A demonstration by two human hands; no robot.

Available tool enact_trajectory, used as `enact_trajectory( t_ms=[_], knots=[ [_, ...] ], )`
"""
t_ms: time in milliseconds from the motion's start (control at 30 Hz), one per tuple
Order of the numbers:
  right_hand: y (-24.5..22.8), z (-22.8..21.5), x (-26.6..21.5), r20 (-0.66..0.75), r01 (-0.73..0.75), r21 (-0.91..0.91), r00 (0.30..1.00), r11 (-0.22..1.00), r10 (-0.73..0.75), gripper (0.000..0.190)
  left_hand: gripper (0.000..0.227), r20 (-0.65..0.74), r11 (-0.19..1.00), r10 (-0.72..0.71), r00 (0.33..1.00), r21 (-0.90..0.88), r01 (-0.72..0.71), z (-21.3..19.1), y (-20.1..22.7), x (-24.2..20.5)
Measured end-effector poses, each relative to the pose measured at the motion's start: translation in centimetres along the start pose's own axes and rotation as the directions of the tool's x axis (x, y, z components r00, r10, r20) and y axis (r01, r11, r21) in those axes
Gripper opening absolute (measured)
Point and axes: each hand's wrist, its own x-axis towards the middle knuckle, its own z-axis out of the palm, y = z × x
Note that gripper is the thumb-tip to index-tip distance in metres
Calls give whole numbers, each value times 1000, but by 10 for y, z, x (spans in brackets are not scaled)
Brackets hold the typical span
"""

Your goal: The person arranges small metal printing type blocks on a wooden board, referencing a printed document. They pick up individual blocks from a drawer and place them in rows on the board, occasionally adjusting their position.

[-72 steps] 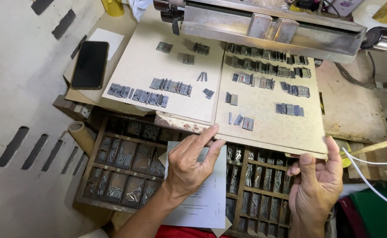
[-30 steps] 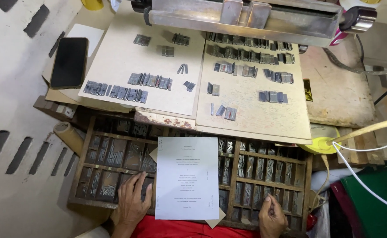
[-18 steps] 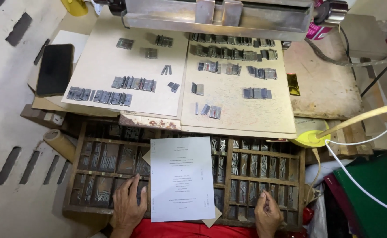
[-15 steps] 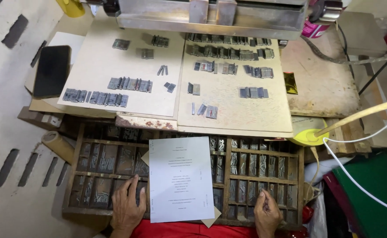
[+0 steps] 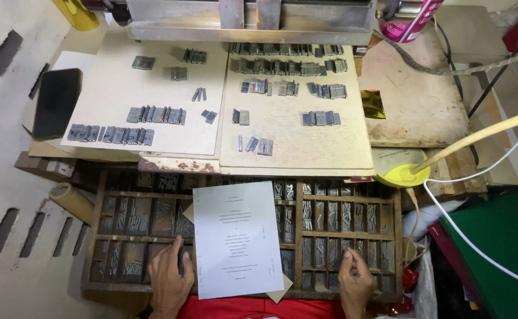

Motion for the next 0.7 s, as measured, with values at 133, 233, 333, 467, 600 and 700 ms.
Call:
enact_trajectory(
  t_ms=[133, 233, 333, 467, 600, 700],
  knots=[
    [-49, -22, 23, 134, -248, 155, 964, 956, 229, 30, 35, -206, 962, 267, 941, 7, -272, -63, 58, 41],
    [-98, -44, 57, 77, 125, 298, 985, 946, -155, 25, 35, -394, 840, 448, 802, -123, -529, -133, 119, 94],
    [-155, -67, 100, -86, 513, 422, 843, 747, -531, 23, 32, -467, 658, 588, 660, -198, -727, -193, 174, 152],
    [-251, -100, 142, -99, 540, 535, 804, 650, -587, 36, 31, -282, 579, 739, 612, -197, -791, -225, 239, 227],
    [-302, -117, 168, 31, 435, 636, 811, 638, -584, 45, 63, -59, 603, 781, 622, -188, -775, -200, 274, 282],
    [-315, -116, 188, 97, 416, 621, 800, 664, -592, 53, 73, 141, 650, 759, 635, -120, -751, -195, 305, 302]
  ],
)
